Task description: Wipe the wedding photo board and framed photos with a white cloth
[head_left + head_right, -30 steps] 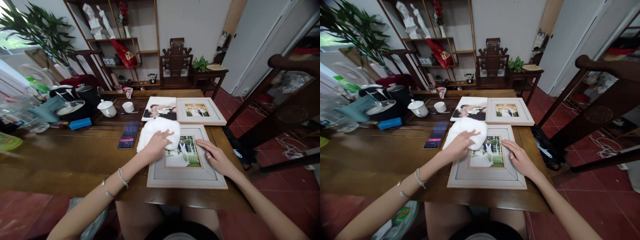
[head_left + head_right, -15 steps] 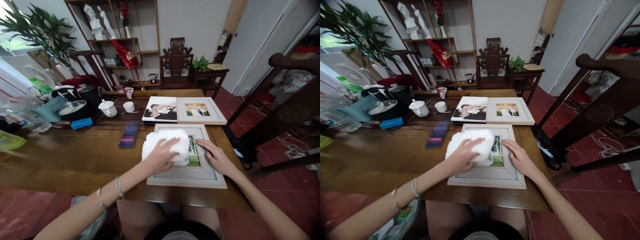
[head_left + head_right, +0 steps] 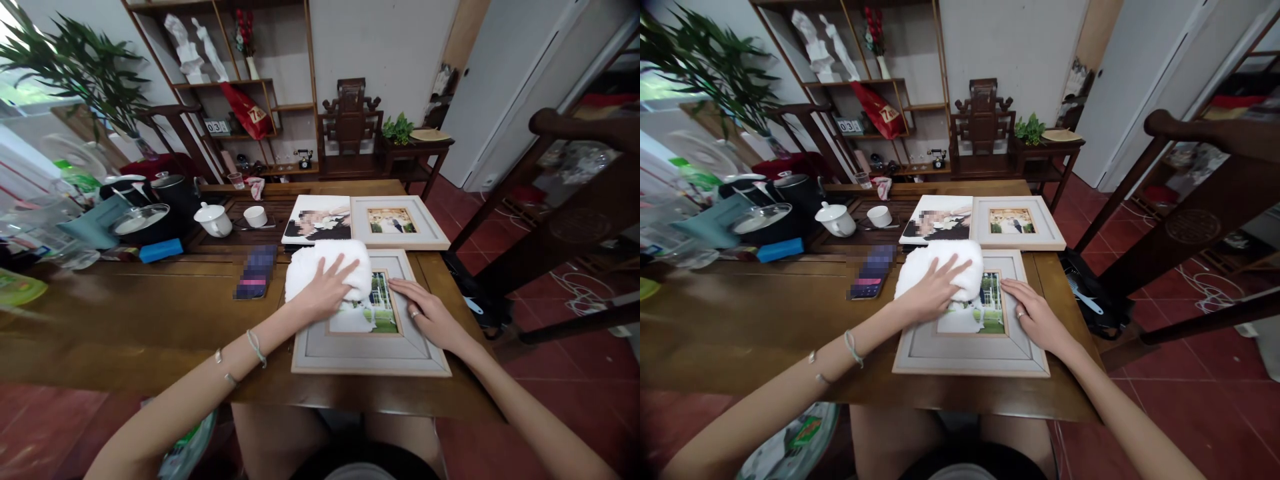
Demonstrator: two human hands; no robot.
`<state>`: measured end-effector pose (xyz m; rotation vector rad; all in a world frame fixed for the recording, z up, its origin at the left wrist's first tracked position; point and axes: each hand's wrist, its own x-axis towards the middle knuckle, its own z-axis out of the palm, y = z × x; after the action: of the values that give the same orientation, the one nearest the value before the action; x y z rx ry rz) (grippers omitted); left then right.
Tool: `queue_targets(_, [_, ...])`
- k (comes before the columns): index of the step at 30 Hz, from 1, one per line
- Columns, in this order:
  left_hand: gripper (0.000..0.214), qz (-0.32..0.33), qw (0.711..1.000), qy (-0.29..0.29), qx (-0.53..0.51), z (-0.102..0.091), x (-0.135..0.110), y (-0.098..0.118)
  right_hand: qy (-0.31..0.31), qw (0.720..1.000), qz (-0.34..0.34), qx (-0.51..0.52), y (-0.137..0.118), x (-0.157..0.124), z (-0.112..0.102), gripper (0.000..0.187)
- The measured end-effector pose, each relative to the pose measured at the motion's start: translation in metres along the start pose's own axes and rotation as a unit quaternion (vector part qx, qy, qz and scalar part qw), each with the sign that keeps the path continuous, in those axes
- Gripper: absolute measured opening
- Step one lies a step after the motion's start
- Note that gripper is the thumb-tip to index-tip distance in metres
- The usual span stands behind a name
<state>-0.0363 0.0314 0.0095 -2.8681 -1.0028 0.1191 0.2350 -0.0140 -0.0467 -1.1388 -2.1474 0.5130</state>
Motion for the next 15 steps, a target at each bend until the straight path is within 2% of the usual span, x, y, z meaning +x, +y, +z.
queue_targets(5, [0.034, 0.035, 0.998, -0.05, -0.034, -0.021, -0.044, 0.052, 0.007, 1.0, 0.001, 0.004, -0.001, -0.001, 0.001, 0.065])
queue_targets(9, [0.03, 0.07, 0.995, -0.028, -0.059, -0.03, -0.076, 0.09, 0.009, 1.0, 0.008, 0.001, -0.003, 0.0, 0.001, 0.065])
queue_targets(12, [0.029, 0.062, 0.996, -0.014, -0.065, -0.026, -0.077, 0.092, 0.006, 1.0, 0.008, 0.0, -0.003, 0.0, 0.0, 0.065])
queue_targets(15, [0.029, 0.034, 0.998, -0.016, -0.057, -0.014, -0.057, 0.064, 0.003, 1.0, 0.007, 0.0, -0.003, 0.0, 0.0, 0.064])
